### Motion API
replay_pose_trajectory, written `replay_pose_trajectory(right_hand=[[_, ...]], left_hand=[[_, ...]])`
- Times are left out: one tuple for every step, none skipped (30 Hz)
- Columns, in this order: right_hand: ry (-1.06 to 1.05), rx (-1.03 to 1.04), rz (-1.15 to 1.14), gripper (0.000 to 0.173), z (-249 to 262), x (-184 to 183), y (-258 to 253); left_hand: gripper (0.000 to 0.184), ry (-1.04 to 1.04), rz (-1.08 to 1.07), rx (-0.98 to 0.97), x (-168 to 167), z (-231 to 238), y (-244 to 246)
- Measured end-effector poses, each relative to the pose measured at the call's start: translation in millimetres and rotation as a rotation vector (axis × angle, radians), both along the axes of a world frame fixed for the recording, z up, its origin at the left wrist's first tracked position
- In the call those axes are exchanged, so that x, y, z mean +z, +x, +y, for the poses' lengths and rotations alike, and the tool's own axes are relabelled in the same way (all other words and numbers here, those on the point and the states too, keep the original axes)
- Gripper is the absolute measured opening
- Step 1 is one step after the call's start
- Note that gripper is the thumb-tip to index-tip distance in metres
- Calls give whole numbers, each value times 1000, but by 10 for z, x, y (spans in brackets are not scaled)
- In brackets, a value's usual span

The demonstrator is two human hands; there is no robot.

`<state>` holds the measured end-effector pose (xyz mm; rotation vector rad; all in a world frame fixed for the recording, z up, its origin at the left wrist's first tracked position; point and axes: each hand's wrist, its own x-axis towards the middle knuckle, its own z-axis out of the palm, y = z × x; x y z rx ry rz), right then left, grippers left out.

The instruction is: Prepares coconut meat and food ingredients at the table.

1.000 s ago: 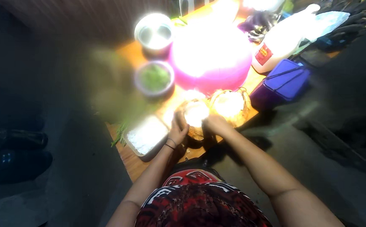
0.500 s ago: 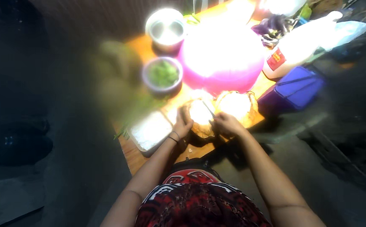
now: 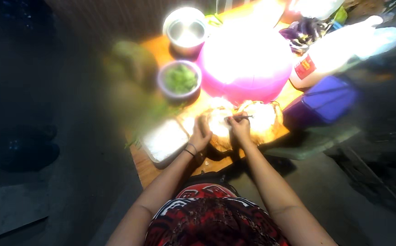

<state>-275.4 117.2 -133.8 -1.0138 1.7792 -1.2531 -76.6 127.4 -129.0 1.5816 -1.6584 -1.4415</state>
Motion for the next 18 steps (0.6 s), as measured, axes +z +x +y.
replay_pose_trajectory(right_hand=[[0,-7,-17,29,-22,-35,14],[-5,-18,-36,30,-46,-61,29],[-18,-30,-54,28,-73,-82,47],[-37,-40,-73,27,-97,-102,66],[-54,-43,-90,28,-110,-109,87],[-79,-42,-107,27,-115,-112,106],[-116,-40,-128,25,-114,-125,114],[-158,-39,-151,22,-107,-154,108],[-197,-36,-172,19,-87,-195,92],[-223,-22,-175,18,-50,-219,73],[-225,-10,-161,19,-9,-217,56],[-208,-9,-148,20,28,-203,42],[-175,-16,-129,21,53,-180,37],[-144,-21,-111,21,57,-166,32],[-120,-18,-99,21,48,-157,30],[-115,-10,-101,20,27,-155,34],[-126,-2,-115,19,-2,-155,44],[-158,8,-133,18,-34,-161,56]], left_hand=[[98,-2,-2,5,-20,8,-5],[98,-7,-3,9,-34,14,-8],[99,-13,2,10,-47,19,-7],[99,-17,9,10,-54,21,-5],[99,-14,16,14,-57,22,-5],[99,-11,20,18,-53,21,-7],[99,-5,21,19,-48,16,-8],[99,-3,21,19,-43,13,-10],[99,-5,24,20,-44,13,-11],[99,-7,29,22,-51,13,-11],[99,-11,35,24,-55,11,-11],[99,-12,30,22,-48,13,-10],[99,-7,23,13,-40,16,-7],[99,-14,21,11,-45,22,-8],[99,-23,23,15,-56,30,-10],[99,-25,25,20,-58,31,-11],[99,-16,25,19,-42,24,-9],[99,-5,21,17,-21,11,-7]])
